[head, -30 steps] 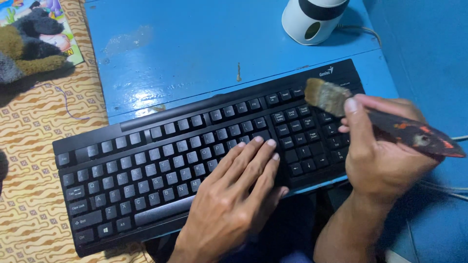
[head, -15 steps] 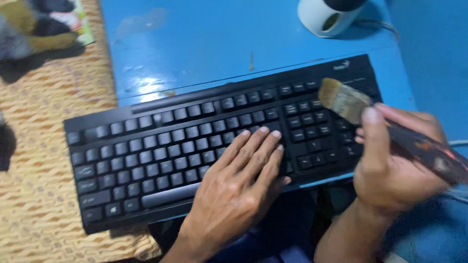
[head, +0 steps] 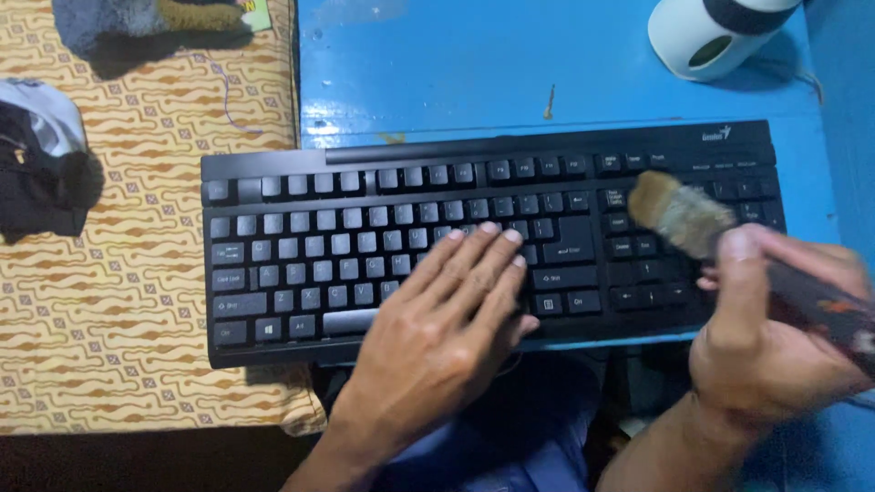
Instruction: Cleaning a computer keyboard using a brush.
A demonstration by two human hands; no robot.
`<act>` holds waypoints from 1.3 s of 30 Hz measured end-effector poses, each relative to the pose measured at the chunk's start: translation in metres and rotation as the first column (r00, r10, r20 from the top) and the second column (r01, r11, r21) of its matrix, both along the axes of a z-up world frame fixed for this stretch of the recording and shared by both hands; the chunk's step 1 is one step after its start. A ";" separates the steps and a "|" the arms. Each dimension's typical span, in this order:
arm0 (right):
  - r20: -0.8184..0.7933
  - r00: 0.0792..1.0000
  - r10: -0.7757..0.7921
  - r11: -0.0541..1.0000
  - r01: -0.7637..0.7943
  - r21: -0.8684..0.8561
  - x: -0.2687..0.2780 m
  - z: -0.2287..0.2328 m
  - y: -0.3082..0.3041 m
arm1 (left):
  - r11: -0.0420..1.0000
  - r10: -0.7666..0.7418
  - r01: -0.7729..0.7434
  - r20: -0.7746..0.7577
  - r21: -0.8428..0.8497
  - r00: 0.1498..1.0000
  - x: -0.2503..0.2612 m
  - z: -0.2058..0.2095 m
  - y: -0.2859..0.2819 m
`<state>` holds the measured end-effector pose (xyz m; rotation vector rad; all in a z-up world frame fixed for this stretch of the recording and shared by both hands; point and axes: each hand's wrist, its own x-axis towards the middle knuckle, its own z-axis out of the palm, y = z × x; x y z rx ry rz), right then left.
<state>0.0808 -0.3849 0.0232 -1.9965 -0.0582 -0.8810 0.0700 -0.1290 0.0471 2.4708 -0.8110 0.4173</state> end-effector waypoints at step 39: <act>0.030 0.992 -0.125 0.992 0.124 0.021 -0.047 0.008 -0.012 | 0.989 -0.141 0.144 0.148 -0.010 0.979 0.000 -0.019 -0.039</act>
